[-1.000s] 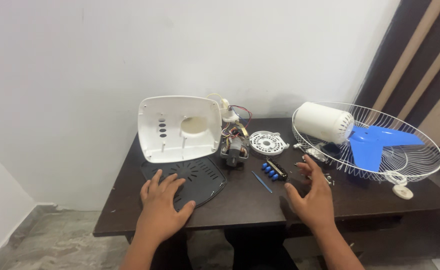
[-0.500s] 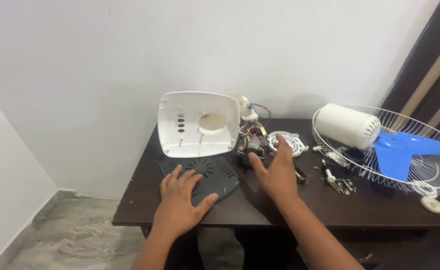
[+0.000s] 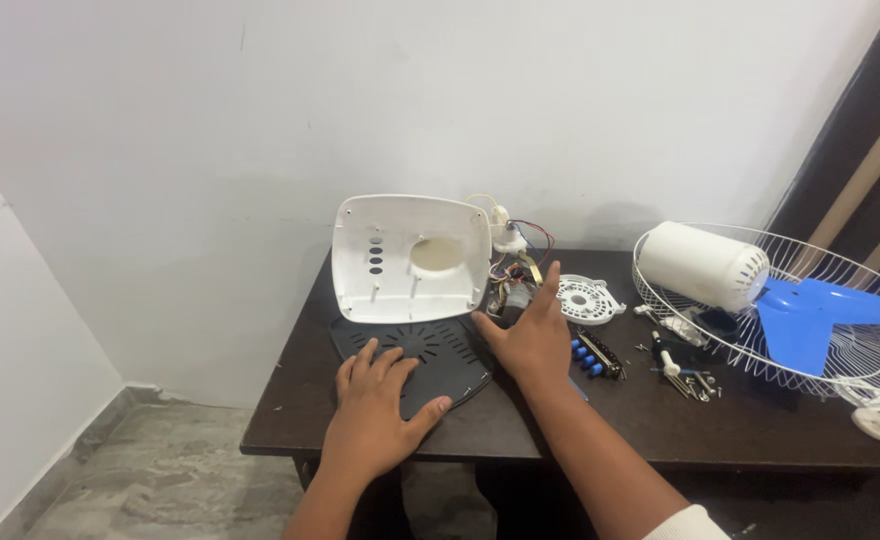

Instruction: The person disassembles an electric fan by removing screws from the base cover and a control module using a small screwdriver. They separate the base cover from the main housing and set the components aside on a table.

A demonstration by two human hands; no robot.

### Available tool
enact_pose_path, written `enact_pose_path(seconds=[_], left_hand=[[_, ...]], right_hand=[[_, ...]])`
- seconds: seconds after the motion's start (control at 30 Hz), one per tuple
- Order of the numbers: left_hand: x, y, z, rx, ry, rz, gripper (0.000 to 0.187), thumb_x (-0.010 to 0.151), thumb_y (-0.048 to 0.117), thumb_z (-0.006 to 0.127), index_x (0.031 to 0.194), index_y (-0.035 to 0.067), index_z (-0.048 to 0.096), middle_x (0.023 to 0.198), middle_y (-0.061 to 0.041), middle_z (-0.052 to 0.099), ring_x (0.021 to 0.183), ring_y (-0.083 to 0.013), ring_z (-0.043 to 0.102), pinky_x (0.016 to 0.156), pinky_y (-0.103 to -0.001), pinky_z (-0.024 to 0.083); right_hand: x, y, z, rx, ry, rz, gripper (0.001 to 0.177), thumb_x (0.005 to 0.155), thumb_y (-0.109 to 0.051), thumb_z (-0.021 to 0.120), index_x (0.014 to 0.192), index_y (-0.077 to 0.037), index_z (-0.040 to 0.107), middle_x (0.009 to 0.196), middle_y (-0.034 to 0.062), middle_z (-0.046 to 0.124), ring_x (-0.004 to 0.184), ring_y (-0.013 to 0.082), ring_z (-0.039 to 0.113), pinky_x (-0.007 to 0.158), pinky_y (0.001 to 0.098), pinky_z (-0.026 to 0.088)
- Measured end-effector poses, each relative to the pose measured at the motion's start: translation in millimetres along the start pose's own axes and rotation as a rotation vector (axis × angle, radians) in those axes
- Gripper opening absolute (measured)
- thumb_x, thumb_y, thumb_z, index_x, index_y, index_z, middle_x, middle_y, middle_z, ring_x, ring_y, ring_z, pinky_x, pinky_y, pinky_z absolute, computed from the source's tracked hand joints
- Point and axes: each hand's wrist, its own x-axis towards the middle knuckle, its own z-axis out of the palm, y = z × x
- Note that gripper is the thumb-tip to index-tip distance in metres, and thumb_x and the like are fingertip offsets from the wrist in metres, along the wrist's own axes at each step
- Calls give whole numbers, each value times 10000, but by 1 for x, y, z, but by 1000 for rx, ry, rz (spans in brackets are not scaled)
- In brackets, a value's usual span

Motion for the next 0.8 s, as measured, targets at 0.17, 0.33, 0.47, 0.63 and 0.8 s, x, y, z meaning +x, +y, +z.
enact_pose_path(seconds=[0.17,0.33,0.47,0.63,0.8], left_hand=[[0,4,-3,-8,-43,-46,780,834,677,624,1339,83,611,1493,-127,479,1500,-326,244,1221,-511,170],[0,10,-9,-16,-106,-125,797,820,691,618,1386,130,605,1569,-85,439,1506,-328,180,1200,-506,194],[-1,11,-11,-15,-80,-113,786,820,681,628,1379,130,614,1564,-83,448,1501,-329,191,1201,-504,202],[-2,10,-10,4,-62,-75,794,828,691,634,1367,107,619,1501,-103,464,1503,-330,215,1212,-516,200],[-2,12,-10,-14,-97,-126,805,807,687,633,1378,121,610,1562,-101,440,1494,-351,190,1184,-519,216]], right_hand=[[0,0,-1,39,66,10,1169,658,-430,893,1496,8,206,1296,342,577,1169,466,604,989,472,492],[0,2,-7,157,-20,232,1000,694,-419,828,1467,-5,346,1180,311,677,1121,430,680,1006,443,524],[6,9,-7,232,104,226,896,704,-427,861,1382,1,461,1171,324,661,1104,423,664,975,449,509],[7,26,-5,440,216,194,781,713,-408,811,1334,-18,542,1108,260,712,1025,346,715,937,401,535],[1,33,-7,572,361,8,670,769,-329,818,1298,-6,565,1104,194,711,994,285,714,907,378,546]])
